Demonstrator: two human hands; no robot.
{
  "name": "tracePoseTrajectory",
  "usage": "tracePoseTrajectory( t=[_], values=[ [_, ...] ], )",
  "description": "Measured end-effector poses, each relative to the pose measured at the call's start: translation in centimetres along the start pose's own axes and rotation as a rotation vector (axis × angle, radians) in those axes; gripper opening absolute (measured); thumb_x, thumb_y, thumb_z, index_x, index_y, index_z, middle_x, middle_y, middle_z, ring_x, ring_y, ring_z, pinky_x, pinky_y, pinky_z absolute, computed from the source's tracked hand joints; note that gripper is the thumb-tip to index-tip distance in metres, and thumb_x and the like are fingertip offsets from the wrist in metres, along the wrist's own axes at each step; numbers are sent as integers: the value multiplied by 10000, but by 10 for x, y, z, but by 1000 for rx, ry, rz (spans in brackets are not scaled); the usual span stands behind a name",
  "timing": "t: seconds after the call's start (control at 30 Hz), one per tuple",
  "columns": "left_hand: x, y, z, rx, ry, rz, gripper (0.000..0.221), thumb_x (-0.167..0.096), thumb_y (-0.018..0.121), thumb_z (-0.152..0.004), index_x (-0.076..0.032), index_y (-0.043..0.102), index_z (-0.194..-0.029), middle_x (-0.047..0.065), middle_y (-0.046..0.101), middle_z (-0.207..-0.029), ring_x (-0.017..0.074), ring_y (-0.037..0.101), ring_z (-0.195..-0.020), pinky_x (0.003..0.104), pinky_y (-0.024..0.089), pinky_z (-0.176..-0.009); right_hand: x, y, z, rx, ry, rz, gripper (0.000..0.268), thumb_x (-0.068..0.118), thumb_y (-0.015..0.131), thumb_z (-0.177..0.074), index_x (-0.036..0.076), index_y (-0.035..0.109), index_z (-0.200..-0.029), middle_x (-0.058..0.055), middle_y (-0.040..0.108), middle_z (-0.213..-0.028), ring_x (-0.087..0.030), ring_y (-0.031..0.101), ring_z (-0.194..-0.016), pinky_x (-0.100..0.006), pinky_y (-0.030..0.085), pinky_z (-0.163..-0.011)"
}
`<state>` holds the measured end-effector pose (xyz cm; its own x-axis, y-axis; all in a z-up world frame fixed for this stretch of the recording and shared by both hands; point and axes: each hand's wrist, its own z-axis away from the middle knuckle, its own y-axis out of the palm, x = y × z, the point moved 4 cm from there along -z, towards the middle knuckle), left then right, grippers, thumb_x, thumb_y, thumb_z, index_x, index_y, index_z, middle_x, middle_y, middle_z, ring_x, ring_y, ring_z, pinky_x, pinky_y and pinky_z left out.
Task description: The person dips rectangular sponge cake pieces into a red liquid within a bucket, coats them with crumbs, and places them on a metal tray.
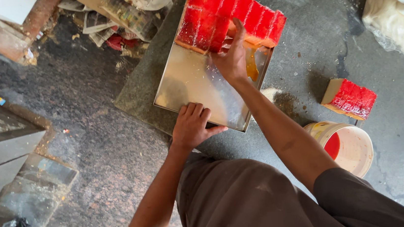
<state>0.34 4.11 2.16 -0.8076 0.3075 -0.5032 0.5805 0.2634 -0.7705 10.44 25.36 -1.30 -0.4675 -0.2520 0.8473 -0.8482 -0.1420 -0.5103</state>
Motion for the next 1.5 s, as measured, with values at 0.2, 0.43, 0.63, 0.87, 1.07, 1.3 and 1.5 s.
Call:
tracePoseTrajectory(
  t=[0.2, 0.43, 0.63, 0.87, 1.07, 1.3, 1.5],
  values=[
    [1, 1, -1, 24, -14, 19, 617, -643, 782, -787, -60, 620, -909, 106, 589, -981, 307, 569, -940, 452, 448, -869, 9, -28, 9, 195, -51, -38, 1089, 54, 855, -883, 47, 35, -1599, -193, 648, -1296, -234, 749, -1020, -355, 662, -849],
    [-6, 1, -6, 34, -8, 11, 588, -622, 814, -793, -90, 565, -830, 76, 545, -884, 293, 561, -889, 448, 434, -811, -18, -187, 8, 188, -79, 338, 594, 257, 827, -1028, 89, 519, -1508, -76, 786, -986, -172, 793, -918, -335, 635, -820],
    [-12, 1, -6, -3, 43, -23, 574, -593, 850, -771, -110, 539, -788, 48, 511, -818, 270, 529, -789, 432, 416, -734, -108, -307, 38, 156, 383, 997, 822, 603, 852, -746, 109, 616, -1358, -234, 603, -1353, -427, 470, -1344, -667, 337, -1075],
    [-20, -4, -6, -63, 80, -32, 583, -619, 827, -766, -121, 523, -766, 37, 500, -794, 273, 538, -768, 434, 410, -705, -183, -312, 85, 234, 259, 1135, 813, 551, 894, -624, 196, 696, -1327, -222, 388, -1627, -484, 79, -1582, -767, 49, -1177],
    [-26, -2, -2, -71, 95, -61, 570, -620, 820, -776, -128, 532, -763, 20, 511, -792, 251, 545, -768, 425, 417, -714, -163, -309, 91, 223, 432, 1152, 734, 579, 945, -633, 107, 745, -1159, -249, 299, -1657, -510, 18, -1536, -758, 15, -1113],
    [-25, 4, -1, -50, 104, -105, 554, -601, 836, -778, -132, 543, -750, 11, 527, -810, 252, 549, -792, 420, 424, -729, -48, -348, 123, 62, 103, 220, 564, 265, 903, -781, 36, 631, -1219, -96, 725, -1056, -213, 697, -970, -331, 567, -820],
    [-26, 5, -2, -25, 95, -111, 556, -586, 856, -768, -127, 542, -749, 11, 529, -816, 261, 561, -808, 429, 434, -745, 21, -402, 209, 125, 212, -193, 570, 329, 834, -819, 32, 629, -1260, -84, 741, -1088, -171, 699, -1008, -327, 568, -887]
  ],
)
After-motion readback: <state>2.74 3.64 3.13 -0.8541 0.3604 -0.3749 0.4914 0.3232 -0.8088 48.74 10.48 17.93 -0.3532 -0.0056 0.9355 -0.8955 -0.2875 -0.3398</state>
